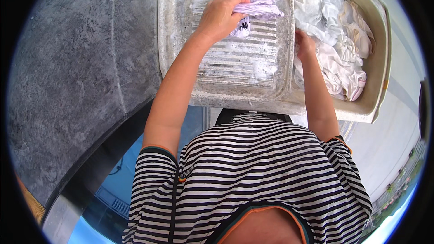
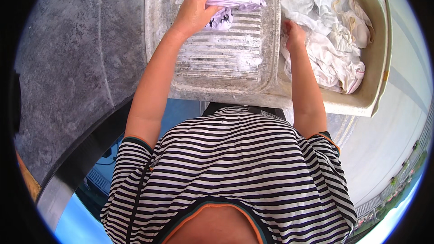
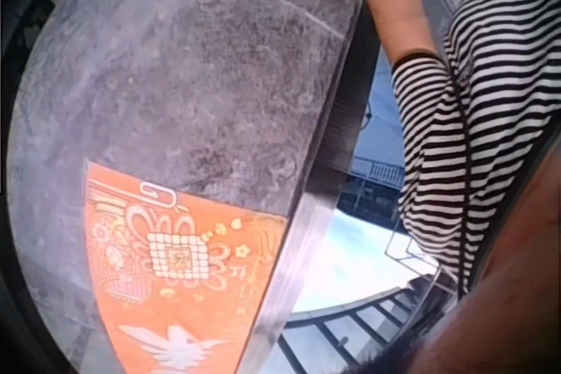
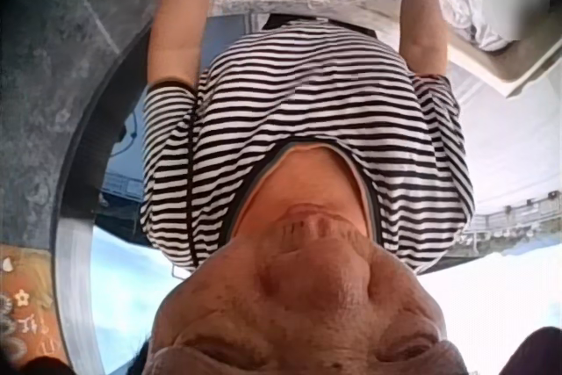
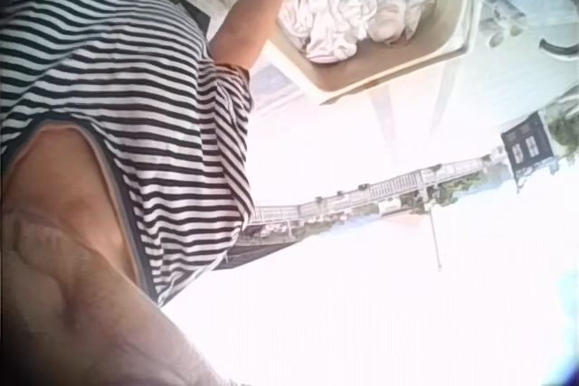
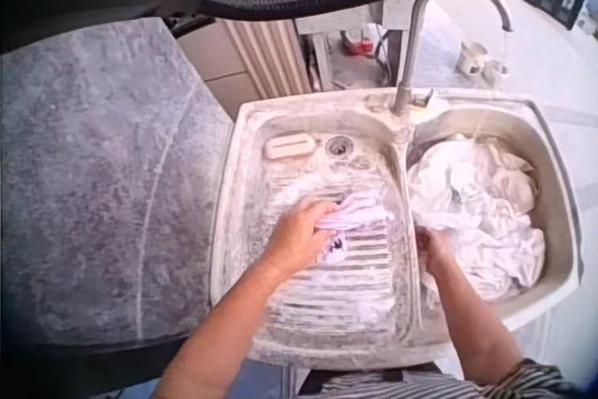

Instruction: The person hand-washes a light purple garment on a concrete washboard, scrubbing it with soap and water. They repeatedly rub, squeeze, and rinse the fabric, then wring it out to remove excess water.

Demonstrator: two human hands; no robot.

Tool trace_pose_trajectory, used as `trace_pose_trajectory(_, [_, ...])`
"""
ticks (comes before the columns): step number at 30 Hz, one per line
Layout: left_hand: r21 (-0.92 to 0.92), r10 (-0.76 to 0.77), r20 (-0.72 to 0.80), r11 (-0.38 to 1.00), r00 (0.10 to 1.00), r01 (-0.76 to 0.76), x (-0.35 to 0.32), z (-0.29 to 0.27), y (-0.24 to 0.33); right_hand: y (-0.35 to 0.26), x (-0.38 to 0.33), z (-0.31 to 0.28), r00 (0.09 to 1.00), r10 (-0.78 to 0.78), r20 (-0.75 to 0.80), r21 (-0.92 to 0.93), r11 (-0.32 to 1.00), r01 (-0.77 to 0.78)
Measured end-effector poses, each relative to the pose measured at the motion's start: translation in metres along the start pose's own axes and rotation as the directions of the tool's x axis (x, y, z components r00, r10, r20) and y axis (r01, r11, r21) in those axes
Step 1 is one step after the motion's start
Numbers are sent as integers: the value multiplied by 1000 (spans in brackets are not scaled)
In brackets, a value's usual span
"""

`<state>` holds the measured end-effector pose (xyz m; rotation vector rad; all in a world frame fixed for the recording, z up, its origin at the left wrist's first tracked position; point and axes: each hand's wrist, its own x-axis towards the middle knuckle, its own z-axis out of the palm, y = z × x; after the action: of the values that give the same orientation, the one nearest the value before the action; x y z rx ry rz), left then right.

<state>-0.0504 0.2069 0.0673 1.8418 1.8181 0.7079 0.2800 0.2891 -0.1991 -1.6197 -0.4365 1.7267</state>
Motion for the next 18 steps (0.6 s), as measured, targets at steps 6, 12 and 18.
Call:
trace_pose_trajectory(6, [-250, 21, 42, 968, 999, -10, -45, 5, -53, -61, -62, 21, 854, 122, 506, 498, 766, -406])
trace_pose_trajectory(12, [105, -432, -265, 876, 862, 471, 3, 35, -64, -119, -214, 175, 615, 64, 786, -228, 954, 192])
trace_pose_trajectory(18, [103, -238, -305, 954, 922, 281, -29, 70, -28, -50, -151, 203, 332, -696, 636, -588, -158, 793])
